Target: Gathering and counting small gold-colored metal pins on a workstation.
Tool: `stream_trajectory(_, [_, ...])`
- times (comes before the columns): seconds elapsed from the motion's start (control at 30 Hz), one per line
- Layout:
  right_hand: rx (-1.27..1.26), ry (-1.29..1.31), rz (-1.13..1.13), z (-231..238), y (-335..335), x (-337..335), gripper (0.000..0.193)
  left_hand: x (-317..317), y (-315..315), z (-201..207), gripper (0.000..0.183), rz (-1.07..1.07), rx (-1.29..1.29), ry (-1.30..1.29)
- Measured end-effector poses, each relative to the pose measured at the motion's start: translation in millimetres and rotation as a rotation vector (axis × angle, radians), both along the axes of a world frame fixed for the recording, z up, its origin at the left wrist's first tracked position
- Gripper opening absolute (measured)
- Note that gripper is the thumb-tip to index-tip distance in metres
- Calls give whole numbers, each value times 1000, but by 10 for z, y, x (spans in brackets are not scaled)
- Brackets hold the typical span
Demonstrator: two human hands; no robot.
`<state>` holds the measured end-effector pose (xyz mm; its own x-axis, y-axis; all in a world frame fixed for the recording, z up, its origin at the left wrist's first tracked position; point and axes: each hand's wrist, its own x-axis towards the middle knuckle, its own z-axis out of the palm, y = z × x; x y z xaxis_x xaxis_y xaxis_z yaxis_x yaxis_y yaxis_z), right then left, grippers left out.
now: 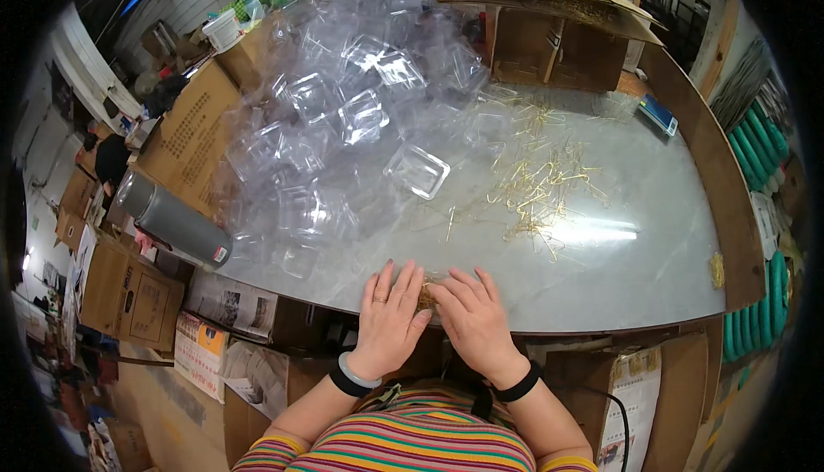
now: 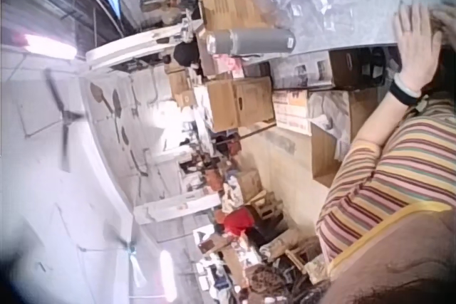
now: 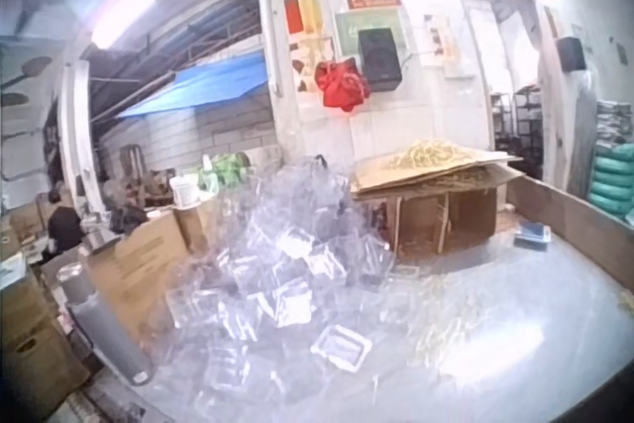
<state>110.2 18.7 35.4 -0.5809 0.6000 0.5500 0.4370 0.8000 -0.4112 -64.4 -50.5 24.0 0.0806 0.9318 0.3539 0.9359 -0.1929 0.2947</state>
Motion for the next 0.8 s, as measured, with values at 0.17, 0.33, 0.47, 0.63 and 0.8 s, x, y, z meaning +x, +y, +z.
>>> stream_trajectory(0.17, [-244, 172, 53, -105, 66, 58, 37, -1, -19, 68, 64, -41, -55, -4])
stream_trajectory(0.33, [-482, 360, 0, -5, 22, 55, 39, -99, 175, 203, 66, -259, -102, -159])
stream_trajectory(0.47, [-211, 172, -91, 76, -160, 144, 51, -92, 226, 115, 65, -352, -91, -201])
stream_trajectory(0.63, [-146, 53, -95, -57, -238, 168, 57, 1, 208, 83, 60, -316, -53, -254])
stream_trajectory(0.8, [-312, 228, -235, -31, -166, 213, 58, 14, 180, 87, 59, -291, -38, -252])
